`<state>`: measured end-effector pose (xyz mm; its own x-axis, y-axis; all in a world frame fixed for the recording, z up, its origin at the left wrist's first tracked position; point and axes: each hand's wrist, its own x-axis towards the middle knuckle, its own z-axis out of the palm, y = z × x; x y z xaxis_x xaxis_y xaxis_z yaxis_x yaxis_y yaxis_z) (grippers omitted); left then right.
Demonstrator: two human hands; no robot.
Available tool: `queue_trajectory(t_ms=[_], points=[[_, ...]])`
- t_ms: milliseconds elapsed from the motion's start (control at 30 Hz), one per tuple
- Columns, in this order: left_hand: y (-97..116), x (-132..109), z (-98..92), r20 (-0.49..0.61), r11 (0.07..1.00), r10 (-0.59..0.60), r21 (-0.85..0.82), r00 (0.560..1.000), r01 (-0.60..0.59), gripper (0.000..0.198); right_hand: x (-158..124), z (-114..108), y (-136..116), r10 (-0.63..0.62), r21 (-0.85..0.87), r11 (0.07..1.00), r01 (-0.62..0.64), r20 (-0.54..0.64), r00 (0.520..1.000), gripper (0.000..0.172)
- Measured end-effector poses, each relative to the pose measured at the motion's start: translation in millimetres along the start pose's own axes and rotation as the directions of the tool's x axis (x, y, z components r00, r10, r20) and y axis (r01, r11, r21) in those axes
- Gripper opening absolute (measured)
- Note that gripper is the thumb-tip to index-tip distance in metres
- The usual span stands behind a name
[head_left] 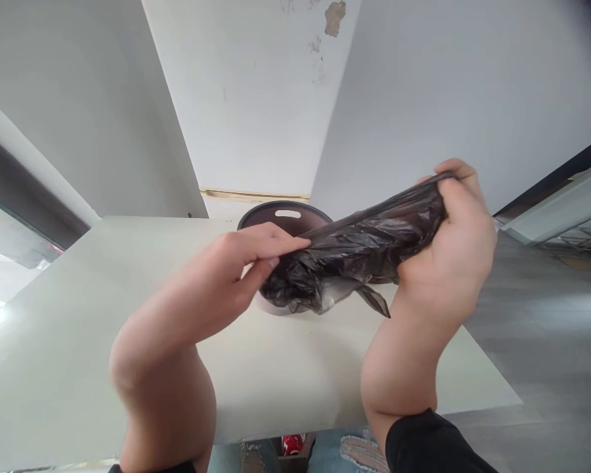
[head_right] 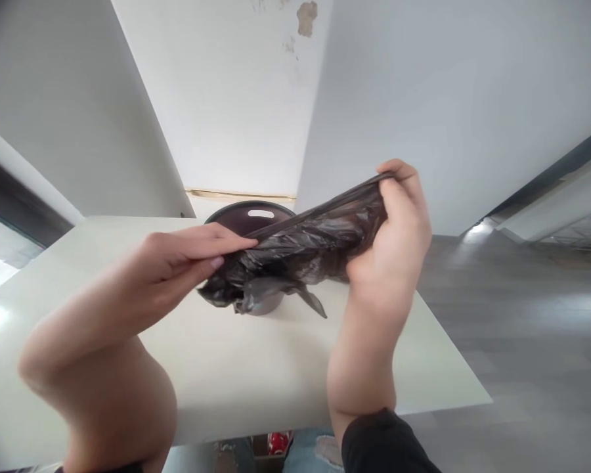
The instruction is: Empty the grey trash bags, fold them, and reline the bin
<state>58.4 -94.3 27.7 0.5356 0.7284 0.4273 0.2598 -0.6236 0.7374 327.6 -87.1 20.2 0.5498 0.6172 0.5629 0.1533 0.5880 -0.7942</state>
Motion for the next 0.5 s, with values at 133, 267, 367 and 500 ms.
queue_trajectory(t_ms=[133,267,367,500], points=[[1.5,-0.6,0.6,0.093,0.998,0.041,0.043,0.995,-0.045,0.052,3.0,-1.1,-3.2,0.025,0.100,0.995,-0.011,-0.146,0.989,0.018],[9.4,-0.8,0.5,-0.062,1.000,-0.012,0.011,0.998,0.013,0.045,1.3,1.9,-9.9,-0.065,0.028,0.997,0.072,-0.193,0.979,0.016],[13.9,0.8,4.3,-0.250,0.998,-0.037,-0.058,0.968,0.023,0.032,-2.9,4.9,-14.9,-0.104,0.032,0.993,0.109,-0.127,0.986,0.018],[14.0,5.8,8.3,-0.478,0.999,-0.033,0.007,0.878,0.041,0.024,-8.4,8.1,-21.4,-0.052,0.060,0.997,0.050,0.048,0.997,0.016]])
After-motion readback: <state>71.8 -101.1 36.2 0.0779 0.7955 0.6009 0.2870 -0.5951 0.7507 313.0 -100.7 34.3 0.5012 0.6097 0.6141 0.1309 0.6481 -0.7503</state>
